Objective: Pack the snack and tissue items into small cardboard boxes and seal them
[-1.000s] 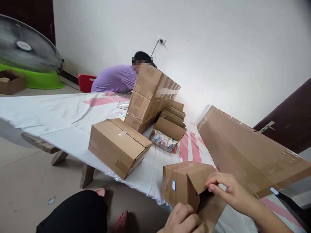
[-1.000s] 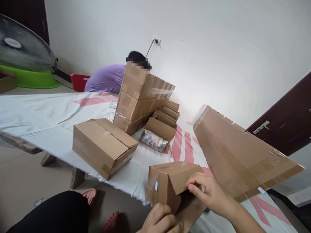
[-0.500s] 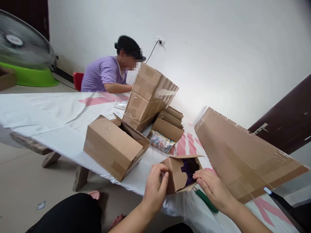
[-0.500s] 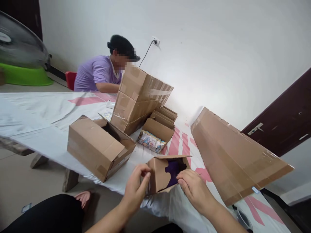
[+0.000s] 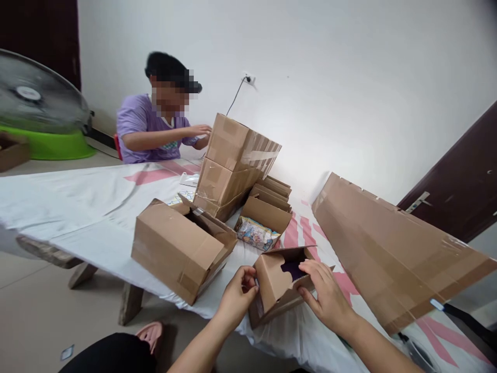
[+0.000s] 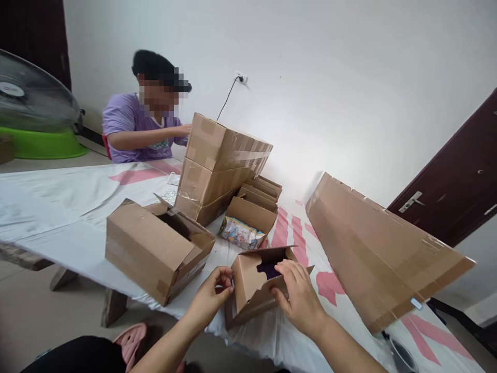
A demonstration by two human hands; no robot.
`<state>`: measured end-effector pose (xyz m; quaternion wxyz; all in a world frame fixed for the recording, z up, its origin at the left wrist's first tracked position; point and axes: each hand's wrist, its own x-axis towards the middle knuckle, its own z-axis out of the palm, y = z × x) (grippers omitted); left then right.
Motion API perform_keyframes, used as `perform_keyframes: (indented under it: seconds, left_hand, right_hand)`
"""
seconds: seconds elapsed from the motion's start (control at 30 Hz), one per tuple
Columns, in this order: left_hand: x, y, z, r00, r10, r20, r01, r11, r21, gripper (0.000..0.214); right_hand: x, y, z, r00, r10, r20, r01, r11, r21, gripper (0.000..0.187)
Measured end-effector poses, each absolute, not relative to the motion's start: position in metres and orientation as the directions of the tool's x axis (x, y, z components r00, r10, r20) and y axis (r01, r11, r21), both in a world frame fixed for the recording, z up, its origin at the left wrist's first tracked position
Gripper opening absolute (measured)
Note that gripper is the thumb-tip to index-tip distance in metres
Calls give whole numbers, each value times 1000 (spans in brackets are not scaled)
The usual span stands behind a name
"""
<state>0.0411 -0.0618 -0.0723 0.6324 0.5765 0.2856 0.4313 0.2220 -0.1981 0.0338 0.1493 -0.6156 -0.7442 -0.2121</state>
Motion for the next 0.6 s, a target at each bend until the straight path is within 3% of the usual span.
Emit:
perform_keyframes:
  seconds: [0.2,0.5,0.6]
  left_hand:
    - [41,-56,-77,473,864,171,-152,-111,982,19]
    - [37,-57,-70,497,855,147,-158,-77,984,13]
    - [33,-55,-65,488,855,178,-190,-95,977,13]
  right_hand:
    - [218,-203,36,-182,852,491,983,139,122,32]
    - [219,-204,34,-177,853,490,984,141,109,30]
    - [216,-206,33,-169,825,539,985,119,127,39]
